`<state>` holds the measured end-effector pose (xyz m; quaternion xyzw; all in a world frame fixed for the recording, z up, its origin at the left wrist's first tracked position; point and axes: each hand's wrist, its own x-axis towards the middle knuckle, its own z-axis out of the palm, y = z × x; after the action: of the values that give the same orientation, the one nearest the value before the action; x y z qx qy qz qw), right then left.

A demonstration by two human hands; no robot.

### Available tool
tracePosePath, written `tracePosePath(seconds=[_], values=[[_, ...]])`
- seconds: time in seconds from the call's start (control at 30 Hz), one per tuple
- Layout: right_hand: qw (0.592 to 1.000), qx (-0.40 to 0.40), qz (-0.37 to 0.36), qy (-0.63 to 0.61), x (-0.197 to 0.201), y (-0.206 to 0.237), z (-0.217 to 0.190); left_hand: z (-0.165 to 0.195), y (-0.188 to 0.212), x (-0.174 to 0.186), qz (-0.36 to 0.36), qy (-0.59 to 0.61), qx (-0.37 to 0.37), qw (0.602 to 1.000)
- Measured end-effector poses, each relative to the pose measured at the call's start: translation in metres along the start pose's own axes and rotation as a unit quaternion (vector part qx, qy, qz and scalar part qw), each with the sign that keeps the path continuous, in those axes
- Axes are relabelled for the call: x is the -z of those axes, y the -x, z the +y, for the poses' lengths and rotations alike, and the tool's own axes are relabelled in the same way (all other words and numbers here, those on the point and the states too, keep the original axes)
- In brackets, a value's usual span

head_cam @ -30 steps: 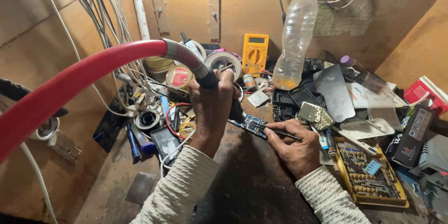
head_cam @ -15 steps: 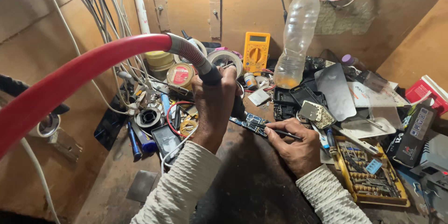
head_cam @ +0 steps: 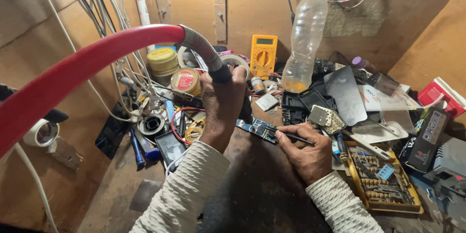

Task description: The person solders components onto a small circuit board at a cluttered workbench. They hold the board steady with one hand while applying a soldering iron to its contacts, occasionally repositioning the board and using a small tool on the components.

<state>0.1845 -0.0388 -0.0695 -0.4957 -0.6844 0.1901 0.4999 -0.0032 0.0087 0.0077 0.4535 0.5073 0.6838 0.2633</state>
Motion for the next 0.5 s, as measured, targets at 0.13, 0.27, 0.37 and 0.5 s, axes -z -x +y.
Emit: tracePosePath(seconds=[0.13,0.27,0.37,0.5], values=[[0.999,-0.021,0.036,0.011,0.001,0.001,-0.001,0.0,-0.002,-0.007,-0.013,0.033,0.009,0.999],[0.998,-0.021,0.052,-0.041,0.002,0.002,-0.001,-0.004,-0.006,-0.011,-0.005,0.041,-0.031,0.999],[0.997,-0.008,0.072,-0.011,0.002,0.001,-0.001,-0.006,-0.007,-0.011,-0.026,0.044,-0.019,0.999],[0.995,0.016,0.094,0.009,0.0,0.002,-0.001,-0.005,0.0,-0.017,-0.099,0.114,0.028,0.988]])
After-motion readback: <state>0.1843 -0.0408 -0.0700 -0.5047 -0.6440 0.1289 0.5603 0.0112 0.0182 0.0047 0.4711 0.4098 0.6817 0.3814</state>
